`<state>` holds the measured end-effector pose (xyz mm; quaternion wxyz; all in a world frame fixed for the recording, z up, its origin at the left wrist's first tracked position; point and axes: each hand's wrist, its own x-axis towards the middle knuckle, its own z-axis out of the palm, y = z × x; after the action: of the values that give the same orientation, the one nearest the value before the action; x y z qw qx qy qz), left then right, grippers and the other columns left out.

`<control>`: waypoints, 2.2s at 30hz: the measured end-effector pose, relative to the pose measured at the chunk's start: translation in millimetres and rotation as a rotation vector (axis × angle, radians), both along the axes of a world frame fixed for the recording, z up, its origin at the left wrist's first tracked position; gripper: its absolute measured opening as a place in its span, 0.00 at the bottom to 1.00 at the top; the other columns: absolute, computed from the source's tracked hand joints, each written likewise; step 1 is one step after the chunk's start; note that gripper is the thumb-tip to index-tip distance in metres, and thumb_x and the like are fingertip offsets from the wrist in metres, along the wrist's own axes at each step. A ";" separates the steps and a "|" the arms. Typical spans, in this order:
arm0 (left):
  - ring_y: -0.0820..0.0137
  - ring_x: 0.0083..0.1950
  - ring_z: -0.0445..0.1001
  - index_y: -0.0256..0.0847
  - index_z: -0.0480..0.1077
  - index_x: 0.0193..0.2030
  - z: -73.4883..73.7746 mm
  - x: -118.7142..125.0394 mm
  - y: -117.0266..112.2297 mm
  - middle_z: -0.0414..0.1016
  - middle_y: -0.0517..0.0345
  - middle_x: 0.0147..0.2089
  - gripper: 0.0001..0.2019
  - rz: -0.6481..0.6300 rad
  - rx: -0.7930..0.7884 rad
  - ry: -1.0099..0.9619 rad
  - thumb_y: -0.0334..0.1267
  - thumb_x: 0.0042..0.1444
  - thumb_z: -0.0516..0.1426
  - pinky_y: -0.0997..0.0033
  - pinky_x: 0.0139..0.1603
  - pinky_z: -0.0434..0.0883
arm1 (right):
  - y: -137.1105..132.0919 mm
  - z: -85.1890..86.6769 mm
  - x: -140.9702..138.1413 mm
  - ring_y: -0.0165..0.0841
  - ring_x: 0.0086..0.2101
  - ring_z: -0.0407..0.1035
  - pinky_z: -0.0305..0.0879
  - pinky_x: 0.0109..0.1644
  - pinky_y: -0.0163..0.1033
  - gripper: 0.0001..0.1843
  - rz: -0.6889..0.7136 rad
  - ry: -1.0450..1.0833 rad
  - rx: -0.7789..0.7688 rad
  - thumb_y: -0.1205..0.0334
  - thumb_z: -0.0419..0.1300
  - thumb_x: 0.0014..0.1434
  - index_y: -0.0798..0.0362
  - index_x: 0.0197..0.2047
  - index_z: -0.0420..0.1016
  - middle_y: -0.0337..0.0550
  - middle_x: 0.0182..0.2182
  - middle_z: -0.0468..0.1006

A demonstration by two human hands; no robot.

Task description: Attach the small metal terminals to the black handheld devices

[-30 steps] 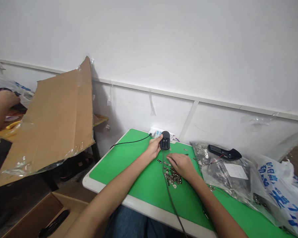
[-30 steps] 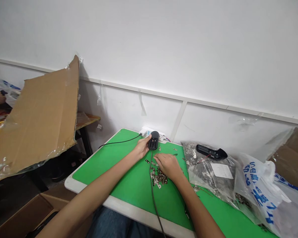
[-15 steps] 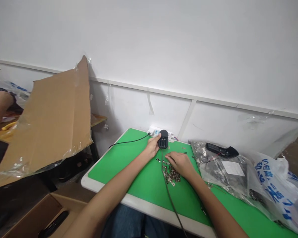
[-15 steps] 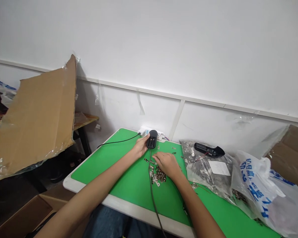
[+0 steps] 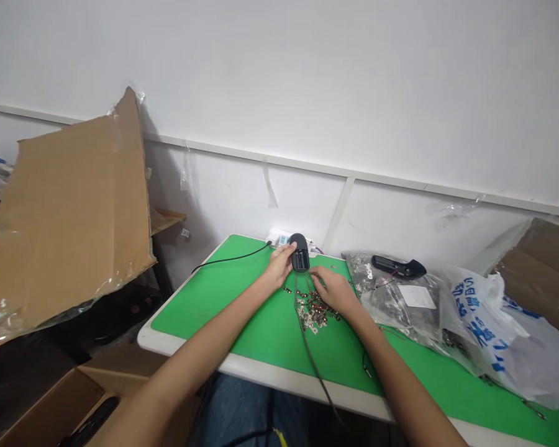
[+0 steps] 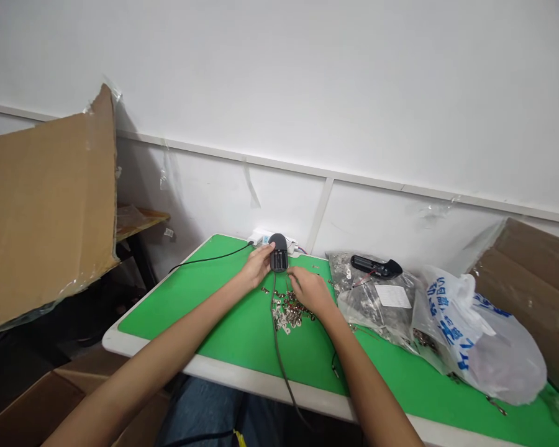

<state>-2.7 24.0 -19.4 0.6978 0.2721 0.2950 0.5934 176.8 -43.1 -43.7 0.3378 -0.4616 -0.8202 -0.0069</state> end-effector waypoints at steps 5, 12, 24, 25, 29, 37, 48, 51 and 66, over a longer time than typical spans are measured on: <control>0.73 0.32 0.77 0.39 0.71 0.36 -0.7 0.3 0.9 0.80 0.58 0.34 0.13 -0.010 -0.011 -0.044 0.32 0.52 0.71 0.74 0.40 0.76 | 5.3 -1.8 -5.6 0.39 0.36 0.79 0.76 0.42 0.44 0.12 0.030 0.473 -0.179 0.54 0.59 0.65 0.50 0.48 0.73 0.44 0.34 0.83; 0.72 0.34 0.79 0.40 0.69 0.38 -0.6 2.0 1.9 0.80 0.57 0.36 0.13 0.007 -0.020 -0.097 0.30 0.53 0.70 0.74 0.41 0.77 | 11.9 -4.0 -6.9 0.40 0.36 0.80 0.77 0.43 0.45 0.19 0.091 0.714 -0.301 0.43 0.65 0.60 0.50 0.40 0.76 0.46 0.32 0.83; 0.71 0.36 0.80 0.43 0.68 0.41 0.7 3.5 3.6 0.81 0.55 0.40 0.16 -0.057 -0.032 -0.160 0.33 0.52 0.71 0.70 0.47 0.77 | 16.6 -11.8 0.1 0.42 0.34 0.79 0.75 0.39 0.45 0.23 0.017 0.745 -0.295 0.38 0.67 0.56 0.50 0.39 0.79 0.46 0.34 0.84; 0.71 0.37 0.80 0.43 0.68 0.41 1.0 3.4 3.2 0.81 0.55 0.40 0.16 -0.059 -0.021 -0.168 0.33 0.52 0.71 0.70 0.47 0.77 | 16.6 -12.6 0.4 0.42 0.33 0.78 0.75 0.38 0.44 0.23 0.010 0.737 -0.295 0.38 0.67 0.56 0.51 0.39 0.79 0.46 0.33 0.83; 0.72 0.39 0.80 0.43 0.69 0.41 1.3 3.5 0.8 0.81 0.56 0.41 0.15 -0.079 0.018 -0.179 0.31 0.53 0.70 0.70 0.51 0.76 | 17.4 -15.6 0.5 0.40 0.32 0.77 0.73 0.37 0.43 0.23 -0.016 0.719 -0.306 0.38 0.67 0.55 0.51 0.39 0.80 0.46 0.31 0.83; 0.71 0.40 0.79 0.43 0.69 0.42 0.2 5.1 -1.4 0.81 0.57 0.39 0.15 -0.095 0.017 -0.208 0.29 0.53 0.69 0.67 0.55 0.74 | 16.1 -14.6 -1.4 0.39 0.30 0.74 0.71 0.35 0.42 0.25 -0.060 0.691 -0.301 0.37 0.66 0.55 0.52 0.38 0.80 0.46 0.31 0.82; 0.70 0.37 0.78 0.43 0.68 0.40 0.0 7.4 -5.2 0.80 0.59 0.39 0.22 -0.112 0.015 -0.204 0.34 0.43 0.75 0.66 0.49 0.73 | 14.4 -13.5 0.6 0.43 0.43 0.74 0.73 0.45 0.48 0.14 -0.109 0.497 -0.029 0.49 0.61 0.63 0.51 0.37 0.79 0.51 0.42 0.80; 0.70 0.35 0.78 0.43 0.67 0.39 -0.5 9.0 -6.6 0.79 0.59 0.36 0.23 -0.089 0.034 -0.168 0.37 0.42 0.75 0.70 0.42 0.72 | 11.4 -11.4 -0.5 0.45 0.51 0.72 0.72 0.54 0.53 0.08 -0.042 0.298 0.195 0.58 0.59 0.66 0.50 0.39 0.79 0.52 0.48 0.77; 0.70 0.33 0.77 0.42 0.69 0.39 3.2 5.5 -5.5 0.79 0.58 0.34 0.19 -0.054 -0.040 -0.186 0.42 0.49 0.73 0.72 0.34 0.73 | 0.7 -3.4 -9.3 0.44 0.53 0.74 0.73 0.55 0.54 0.08 0.078 0.002 0.413 0.68 0.59 0.66 0.49 0.45 0.77 0.53 0.52 0.79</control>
<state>2.7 18.5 -16.2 0.7432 0.2096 0.2333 0.5911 167.5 -42.3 -47.1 0.4261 -0.3506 -0.8182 -0.1615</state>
